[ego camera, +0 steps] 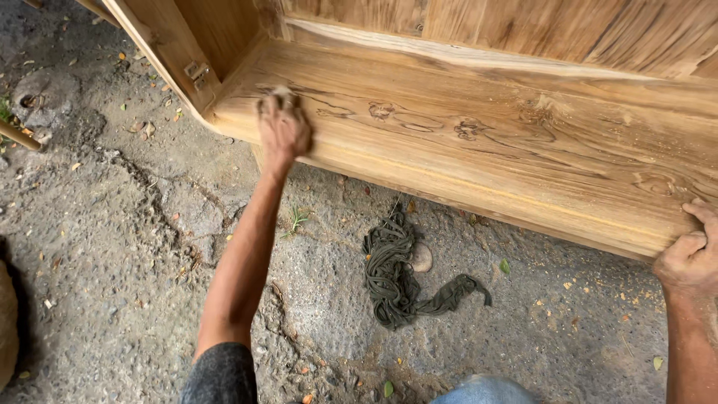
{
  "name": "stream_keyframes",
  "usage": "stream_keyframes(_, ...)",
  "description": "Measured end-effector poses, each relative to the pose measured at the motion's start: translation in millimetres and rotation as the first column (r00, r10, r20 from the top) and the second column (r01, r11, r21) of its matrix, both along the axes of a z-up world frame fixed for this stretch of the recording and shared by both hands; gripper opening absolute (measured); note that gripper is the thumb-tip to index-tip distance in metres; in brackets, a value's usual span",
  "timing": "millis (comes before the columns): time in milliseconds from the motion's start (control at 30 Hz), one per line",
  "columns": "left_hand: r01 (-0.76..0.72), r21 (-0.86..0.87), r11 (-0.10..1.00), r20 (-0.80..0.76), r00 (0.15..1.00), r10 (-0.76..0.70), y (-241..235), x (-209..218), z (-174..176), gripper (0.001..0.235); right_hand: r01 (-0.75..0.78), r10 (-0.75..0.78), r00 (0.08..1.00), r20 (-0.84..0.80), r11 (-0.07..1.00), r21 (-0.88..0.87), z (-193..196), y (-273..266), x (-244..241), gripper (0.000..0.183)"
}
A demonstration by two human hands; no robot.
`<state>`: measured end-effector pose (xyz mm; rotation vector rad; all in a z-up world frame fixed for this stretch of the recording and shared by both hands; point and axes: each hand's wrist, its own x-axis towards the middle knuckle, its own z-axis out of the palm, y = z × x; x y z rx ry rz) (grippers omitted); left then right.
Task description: The person sands the front edge of a wooden cabinet using a sanding block. They move the block back and forth along the length of the wood, applying pressure to smooth the surface.
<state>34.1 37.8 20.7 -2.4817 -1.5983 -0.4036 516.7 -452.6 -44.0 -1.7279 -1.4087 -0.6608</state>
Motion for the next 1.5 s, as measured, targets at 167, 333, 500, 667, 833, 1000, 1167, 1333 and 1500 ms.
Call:
stream_keyframes(167,0.515,-0.181,0.838,-0.007,0.851,-0.525,-180.8,141.3,-10.4,0.073,0.123,-0.124,0.988,0.088,0.992,0.017,12.7,1.9,-8.2,0.048)
stream_keyframes(333,0.472,-0.346,0.811,0.109,0.878,-0.465,-92.3,68.3,23.7,0.075,0.156,-0.165,0.968,0.189,0.986,0.060,16.7,5.5,-10.2,0.050)
stream_keyframes(500,-0.210,-0.385,0.899,-0.163,0.974,0.158,-40.0,28.8,31.7,0.088,0.398,-0.381,0.884,0.270,0.918,-0.007,24.5,-1.3,-15.3,0.049)
stream_keyframes(667,0.446,-0.461,0.767,0.053,0.877,-0.478,-245.6,242.1,31.5,0.066,0.390,-0.376,0.884,0.276,0.921,0.006,38.0,-0.1,-25.0,0.049)
stream_keyframes(833,0.665,-0.322,0.674,-0.050,0.699,-0.713,-203.5,199.1,20.9,0.060,0.378,-0.358,0.878,0.318,0.926,-0.003,25.0,-6.7,-15.0,0.049)
stream_keyframes(1000,-0.139,-0.431,0.892,0.063,0.981,0.183,-35.8,20.0,42.2,0.071,0.403,-0.387,0.869,0.308,0.915,0.014,19.7,-4.3,-12.3,0.050)
stream_keyframes(1167,0.222,-0.435,0.873,-0.213,0.916,-0.339,-200.1,189.3,17.9,0.076,0.398,-0.373,0.866,0.334,0.917,-0.008,35.1,-5.3,-22.6,0.049)
stream_keyframes(1333,0.587,-0.153,0.795,-0.074,0.795,-0.602,-203.8,185.5,5.0,0.084,0.176,-0.144,0.933,0.330,0.982,-0.068,30.3,-12.5,-7.9,0.050)
stream_keyframes(1500,-0.268,-0.406,0.873,-0.226,0.956,0.188,18.8,-30.5,55.3,0.083,0.124,-0.117,0.975,0.190,0.992,-0.029,7.7,-4.0,-7.6,0.050)
